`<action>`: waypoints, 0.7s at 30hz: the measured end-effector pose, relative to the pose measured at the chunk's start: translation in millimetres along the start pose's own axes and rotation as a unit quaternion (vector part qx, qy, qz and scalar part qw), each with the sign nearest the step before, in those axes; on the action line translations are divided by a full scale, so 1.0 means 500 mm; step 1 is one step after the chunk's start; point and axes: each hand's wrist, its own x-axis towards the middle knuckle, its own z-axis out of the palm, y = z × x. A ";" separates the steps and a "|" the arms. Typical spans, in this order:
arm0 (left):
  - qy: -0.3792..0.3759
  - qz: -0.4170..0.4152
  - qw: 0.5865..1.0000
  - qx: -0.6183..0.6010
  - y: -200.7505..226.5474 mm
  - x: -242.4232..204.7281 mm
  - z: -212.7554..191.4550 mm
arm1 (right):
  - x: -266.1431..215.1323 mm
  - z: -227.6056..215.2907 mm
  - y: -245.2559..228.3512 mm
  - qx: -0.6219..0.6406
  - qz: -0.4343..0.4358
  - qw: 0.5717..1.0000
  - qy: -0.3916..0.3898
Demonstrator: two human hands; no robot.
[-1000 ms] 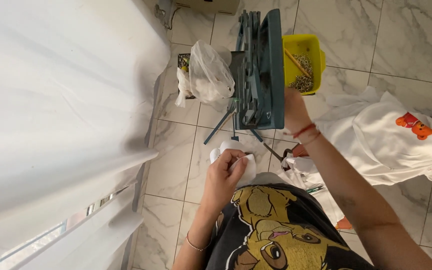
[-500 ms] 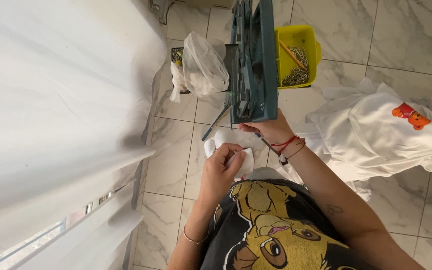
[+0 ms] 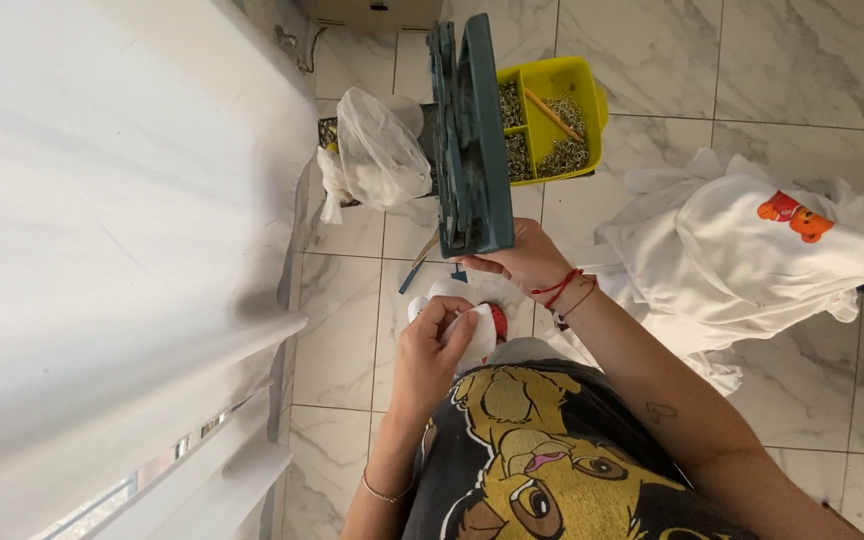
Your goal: Attaching snap buttons to white baby clothes using a manual press machine.
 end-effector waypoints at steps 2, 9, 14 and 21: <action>0.000 0.001 1.000 -0.002 0.000 0.002 -0.001 | 0.005 -0.008 0.006 -0.003 -0.007 1.000 -0.007; -0.013 0.003 1.000 -0.018 0.008 0.006 0.007 | 0.015 -0.017 0.031 0.069 0.016 0.997 0.022; -0.024 0.009 1.000 0.000 -0.002 0.010 0.006 | 0.017 -0.021 0.040 0.071 0.018 0.997 0.026; -0.020 -0.018 0.999 -0.040 -0.018 0.006 0.005 | 0.016 -0.024 0.049 0.040 -0.006 0.998 0.041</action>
